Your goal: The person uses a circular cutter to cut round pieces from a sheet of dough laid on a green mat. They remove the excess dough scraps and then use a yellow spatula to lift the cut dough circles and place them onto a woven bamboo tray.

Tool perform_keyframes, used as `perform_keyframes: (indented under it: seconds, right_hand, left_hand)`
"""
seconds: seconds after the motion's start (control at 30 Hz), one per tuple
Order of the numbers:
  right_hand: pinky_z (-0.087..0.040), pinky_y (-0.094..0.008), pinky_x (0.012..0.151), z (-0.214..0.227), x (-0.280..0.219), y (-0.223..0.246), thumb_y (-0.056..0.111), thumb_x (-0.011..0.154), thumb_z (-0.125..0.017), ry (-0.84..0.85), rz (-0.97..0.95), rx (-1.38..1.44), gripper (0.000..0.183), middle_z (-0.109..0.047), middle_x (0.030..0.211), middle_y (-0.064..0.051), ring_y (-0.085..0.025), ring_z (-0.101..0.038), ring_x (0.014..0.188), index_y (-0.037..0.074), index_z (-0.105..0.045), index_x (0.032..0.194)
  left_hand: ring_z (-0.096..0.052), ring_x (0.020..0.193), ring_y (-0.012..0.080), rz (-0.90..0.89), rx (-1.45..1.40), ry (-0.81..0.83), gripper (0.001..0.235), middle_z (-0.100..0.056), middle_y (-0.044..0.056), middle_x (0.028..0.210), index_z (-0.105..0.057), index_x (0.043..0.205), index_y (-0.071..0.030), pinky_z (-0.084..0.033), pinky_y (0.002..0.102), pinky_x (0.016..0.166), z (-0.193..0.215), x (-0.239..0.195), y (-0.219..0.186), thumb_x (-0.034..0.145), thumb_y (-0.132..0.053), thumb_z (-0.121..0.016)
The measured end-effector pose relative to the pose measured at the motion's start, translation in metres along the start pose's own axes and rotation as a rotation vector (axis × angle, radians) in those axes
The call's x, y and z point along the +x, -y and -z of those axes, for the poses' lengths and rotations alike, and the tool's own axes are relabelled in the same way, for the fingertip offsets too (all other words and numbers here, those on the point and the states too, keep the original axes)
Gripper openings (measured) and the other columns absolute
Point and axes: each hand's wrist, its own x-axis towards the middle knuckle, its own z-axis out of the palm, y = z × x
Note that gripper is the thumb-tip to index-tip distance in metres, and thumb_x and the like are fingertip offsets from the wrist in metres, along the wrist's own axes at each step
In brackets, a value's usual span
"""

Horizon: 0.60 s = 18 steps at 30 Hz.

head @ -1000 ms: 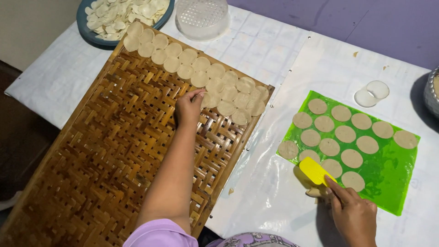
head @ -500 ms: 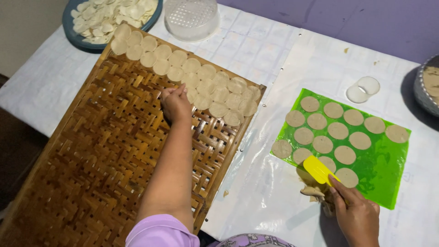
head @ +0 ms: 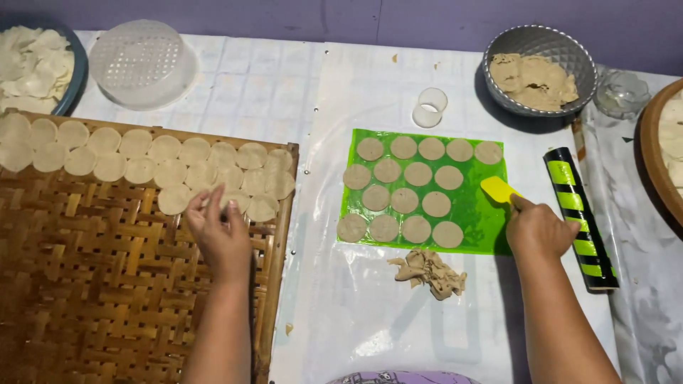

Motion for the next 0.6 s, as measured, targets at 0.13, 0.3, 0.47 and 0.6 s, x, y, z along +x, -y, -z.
perform_keyframes:
  seconds: [0.13,0.3,0.47,0.6]
  right_hand:
    - [-0.035,-0.054,0.101,-0.008,0.040,0.001,0.042,0.103,-0.060,-0.016,0.024,-0.070,0.027,-0.078,0.094,-0.010,-0.027,-0.073,0.085,0.040,-0.078,0.124]
    - [-0.031,-0.058,0.108,-0.013,0.058,-0.006,0.039,0.102,-0.060,0.006,0.025,-0.070,0.029,-0.079,0.104,-0.009,-0.027,-0.074,0.092,0.042,-0.077,0.125]
    - [-0.032,-0.056,0.106,-0.020,0.056,-0.004,0.044,0.102,-0.063,0.004,0.004,-0.004,0.027,-0.079,0.101,-0.011,-0.029,-0.073,0.089,0.042,-0.078,0.124]
    - [-0.033,-0.050,0.107,-0.034,0.060,-0.003,0.043,0.103,-0.068,-0.045,-0.077,0.304,0.024,-0.078,0.097,-0.012,-0.028,-0.070,0.089,0.038,-0.079,0.124]
  left_hand:
    - [-0.051,0.119,0.0230,-0.009,0.000,0.147,0.033,-0.038,0.014,0.148,-0.067,0.129,-0.009,-0.058,0.034,0.093,-0.020,-0.043,-0.023,0.098,-0.015,-0.060]
    - [-0.048,0.128,0.0300,-0.147,0.093,0.281,0.034,-0.043,0.016,0.146,-0.069,0.131,-0.012,-0.050,0.041,0.103,-0.034,-0.070,-0.015,0.098,-0.017,-0.062]
    - [-0.047,0.134,0.0327,-0.159,0.051,0.318,0.033,-0.045,0.018,0.146,-0.070,0.130,-0.011,-0.046,0.044,0.107,-0.042,-0.081,-0.006,0.098,-0.017,-0.062]
    - [-0.050,0.134,0.0318,-0.158,-0.053,0.343,0.032,-0.048,0.018,0.146,-0.070,0.129,-0.011,-0.049,0.043,0.105,-0.052,-0.087,-0.008,0.098,-0.015,-0.062]
